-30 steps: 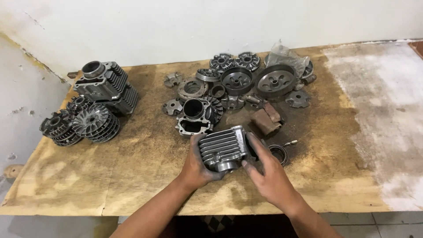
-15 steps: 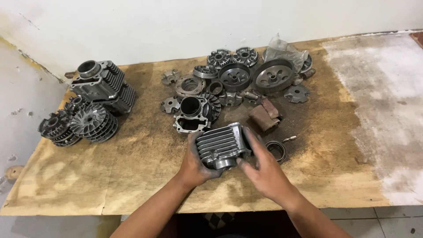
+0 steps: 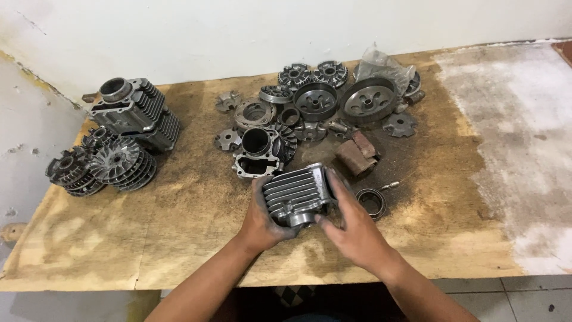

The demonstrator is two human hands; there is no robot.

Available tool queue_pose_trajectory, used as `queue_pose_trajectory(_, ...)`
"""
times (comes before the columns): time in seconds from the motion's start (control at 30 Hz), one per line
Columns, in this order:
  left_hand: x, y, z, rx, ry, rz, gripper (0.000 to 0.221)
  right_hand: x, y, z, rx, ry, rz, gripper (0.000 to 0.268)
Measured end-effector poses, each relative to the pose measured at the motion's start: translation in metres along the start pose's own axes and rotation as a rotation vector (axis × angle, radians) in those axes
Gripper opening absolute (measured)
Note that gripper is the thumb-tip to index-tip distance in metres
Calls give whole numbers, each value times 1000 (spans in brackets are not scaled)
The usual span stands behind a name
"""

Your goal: Cleaning a motorcycle engine cylinder block with a cloth.

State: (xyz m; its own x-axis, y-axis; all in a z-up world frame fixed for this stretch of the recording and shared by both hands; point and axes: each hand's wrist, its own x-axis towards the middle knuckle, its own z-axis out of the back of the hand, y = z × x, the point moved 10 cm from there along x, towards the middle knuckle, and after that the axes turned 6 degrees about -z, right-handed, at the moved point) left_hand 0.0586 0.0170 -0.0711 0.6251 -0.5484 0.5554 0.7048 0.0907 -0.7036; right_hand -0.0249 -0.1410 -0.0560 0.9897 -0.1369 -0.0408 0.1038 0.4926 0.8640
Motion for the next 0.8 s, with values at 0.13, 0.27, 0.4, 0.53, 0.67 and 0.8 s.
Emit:
queue_pose_trajectory(0.13,-2,5,-2,11,-9,51,115,-15,32,4,-33,-71,177,89)
queue_pose_trajectory(0.27,1,-5,0,68,-15,-72,119,-35,21,-8,-146,-81,129,100)
queue_pose_trajectory(0.4,7,-17,1,-32,-4,-108,114,-31,14,-17,-387,-141,207,96)
queue_pose_trajectory(0.53,2,-8,0,64,-12,-93,119,1,37,-5,-385,-116,235,78)
queue_pose_trajectory(0.67,4,4,8,-122,-93,142,106,21,55,3,-380,-126,341,81)
queue_pose_trajectory(0.8,11,-6,7,-127,-79,139,108,21,69,-2,-566,-30,136,88)
